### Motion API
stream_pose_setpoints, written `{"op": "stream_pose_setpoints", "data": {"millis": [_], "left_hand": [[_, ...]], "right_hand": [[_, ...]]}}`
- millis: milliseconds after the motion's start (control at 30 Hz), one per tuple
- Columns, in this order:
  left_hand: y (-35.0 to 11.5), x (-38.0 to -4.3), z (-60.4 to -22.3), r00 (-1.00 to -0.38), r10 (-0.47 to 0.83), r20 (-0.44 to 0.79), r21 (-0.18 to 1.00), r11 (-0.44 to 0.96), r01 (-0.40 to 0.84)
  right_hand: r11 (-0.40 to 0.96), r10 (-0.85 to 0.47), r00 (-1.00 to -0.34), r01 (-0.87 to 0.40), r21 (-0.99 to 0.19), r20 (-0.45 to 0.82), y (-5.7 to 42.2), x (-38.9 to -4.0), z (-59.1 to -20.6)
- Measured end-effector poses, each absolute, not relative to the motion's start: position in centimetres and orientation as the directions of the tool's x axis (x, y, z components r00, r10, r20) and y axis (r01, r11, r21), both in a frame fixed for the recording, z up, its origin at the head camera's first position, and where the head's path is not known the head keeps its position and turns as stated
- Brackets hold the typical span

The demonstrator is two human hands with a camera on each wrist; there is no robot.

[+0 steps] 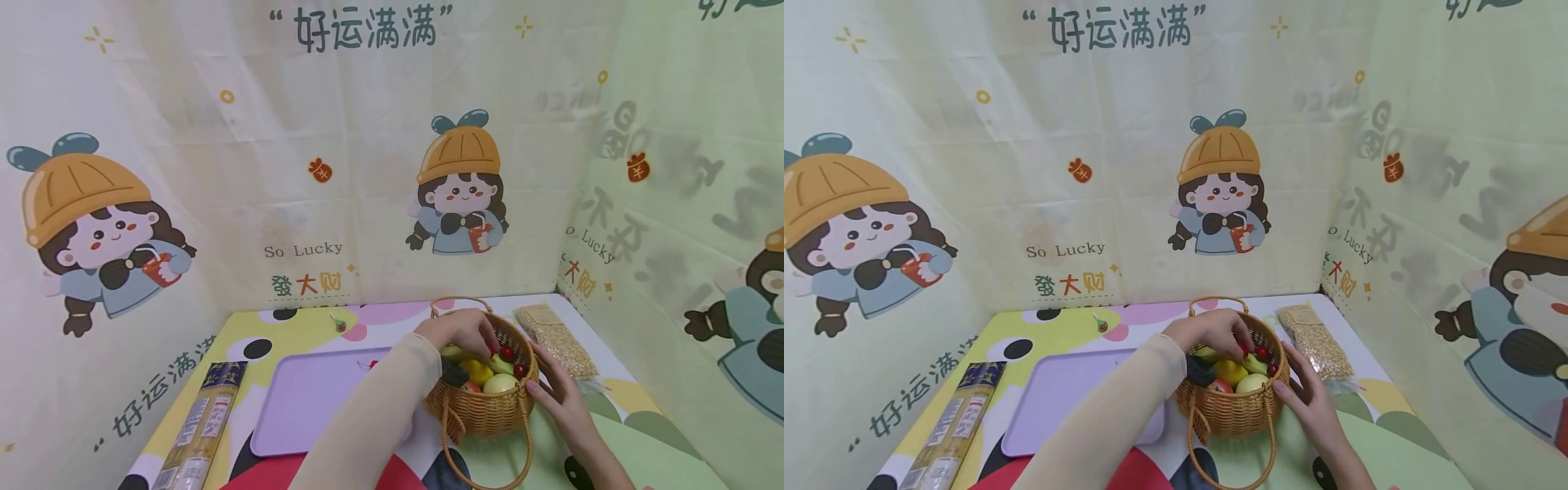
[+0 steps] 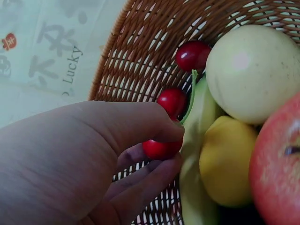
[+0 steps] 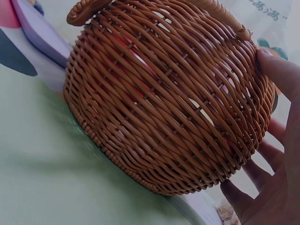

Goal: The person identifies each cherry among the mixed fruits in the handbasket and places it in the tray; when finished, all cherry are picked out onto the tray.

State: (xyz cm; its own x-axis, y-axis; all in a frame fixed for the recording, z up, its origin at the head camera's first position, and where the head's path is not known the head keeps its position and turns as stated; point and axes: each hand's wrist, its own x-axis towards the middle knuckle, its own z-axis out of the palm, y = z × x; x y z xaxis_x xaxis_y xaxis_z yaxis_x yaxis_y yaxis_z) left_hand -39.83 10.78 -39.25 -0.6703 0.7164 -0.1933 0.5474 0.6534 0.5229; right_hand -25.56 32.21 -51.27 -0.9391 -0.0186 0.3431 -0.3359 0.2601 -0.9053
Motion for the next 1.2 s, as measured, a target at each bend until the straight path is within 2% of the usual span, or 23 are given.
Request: {"op": "stream_pose_setpoints", "data": {"millis": [333,567,967,1200], "left_hand": [[9.6,-39.7,-37.9,-0.671,0.719,-0.179,0.515,0.65,0.559],[6.7,-39.2,-37.7,-0.685,0.729,-0.002,0.563,0.567,0.601],[0.1,-37.6,-39.3,-0.808,0.549,0.216,0.771,0.412,0.486],[-3.5,-36.3,-39.1,-0.861,0.425,0.278,0.836,0.336,0.435]], "right_hand": [[0.277,0.001,-0.95,-0.3,-0.913,0.313,32.3,-25.3,-51.0],[0.277,-0.002,-0.937,-0.337,-0.9,0.35,32.2,-25.6,-51.3],[0.254,-0.01,-0.938,-0.338,-0.906,0.347,32.0,-25.5,-51.8],[0.249,-0.016,-0.931,-0.357,-0.9,0.365,32.4,-25.3,-52.1]]}}
